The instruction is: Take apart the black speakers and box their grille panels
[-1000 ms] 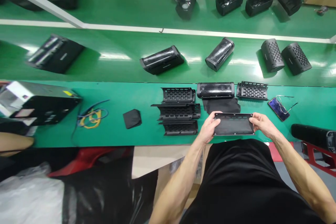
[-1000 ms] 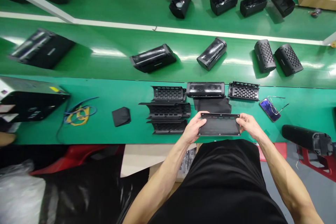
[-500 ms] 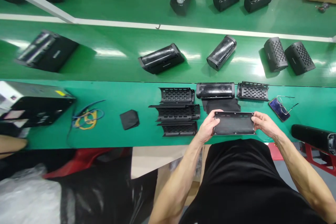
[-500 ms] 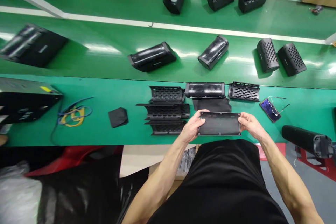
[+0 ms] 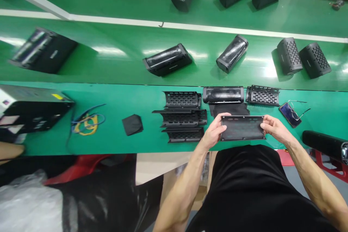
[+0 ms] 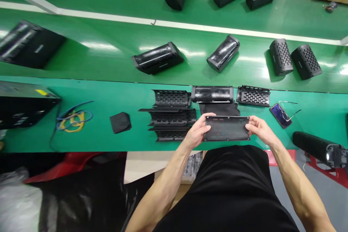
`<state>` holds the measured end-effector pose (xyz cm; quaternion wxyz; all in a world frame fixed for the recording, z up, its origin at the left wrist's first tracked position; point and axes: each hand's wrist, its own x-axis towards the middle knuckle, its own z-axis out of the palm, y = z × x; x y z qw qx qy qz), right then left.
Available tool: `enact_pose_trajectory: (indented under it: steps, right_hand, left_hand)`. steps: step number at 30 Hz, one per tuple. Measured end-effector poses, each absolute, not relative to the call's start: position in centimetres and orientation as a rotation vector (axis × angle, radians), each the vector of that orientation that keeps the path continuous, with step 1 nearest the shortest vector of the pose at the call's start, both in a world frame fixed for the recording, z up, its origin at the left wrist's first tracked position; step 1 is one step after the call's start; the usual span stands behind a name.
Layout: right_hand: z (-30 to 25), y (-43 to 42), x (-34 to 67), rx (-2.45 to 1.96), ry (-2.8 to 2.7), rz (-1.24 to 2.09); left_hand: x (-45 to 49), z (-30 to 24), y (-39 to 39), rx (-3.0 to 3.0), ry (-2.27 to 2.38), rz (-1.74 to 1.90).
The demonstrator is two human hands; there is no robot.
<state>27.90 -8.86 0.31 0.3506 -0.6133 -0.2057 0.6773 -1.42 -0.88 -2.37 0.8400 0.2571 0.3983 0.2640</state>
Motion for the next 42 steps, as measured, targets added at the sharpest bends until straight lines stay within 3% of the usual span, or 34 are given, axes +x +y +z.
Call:
enact_pose_trajectory:
  steps: [11, 19, 25, 30, 35, 38, 42]
  right_hand:
    - [1.2, -5.5, 28.4, -1.562, -0.558, 1.83]
    - [1.7, 3.2, 28.4, -1.449, -0.854, 2.185]
    - [-2.1, 15.6, 27.6, -1.724, -0.707, 1.591]
    - [-6.2, 24.1, 24.6, -1.711, -0.684, 1.555]
    - [-8.4, 26.9, 23.6, -1.714, -0.545, 1.527]
    - [-6.7, 25.6, 26.5, -1.576, -0.265, 1.484]
    - [0.1, 20.5, 31.3, -1.184, -0.261, 1.358]
  left_hand:
    - [-1.6, -2.3, 0.8, 0.367, 0.779, 0.615]
    - [-0.8, -5.7, 4.1, 0.072, 0.456, 0.153]
    - [-2.7, -5.6, 4.4, -0.038, 0.46, 0.312]
    - [-3.7, -4.7, 4.9, 0.001, 0.552, 0.597]
    - [-4.2, -5.0, 5.1, -0.009, 0.54, 0.709]
    - [-4.1, -5.3, 4.8, -0.012, 0.446, 0.757]
    - [-3.5, -5.2, 4.4, -0.016, 0.33, 0.77]
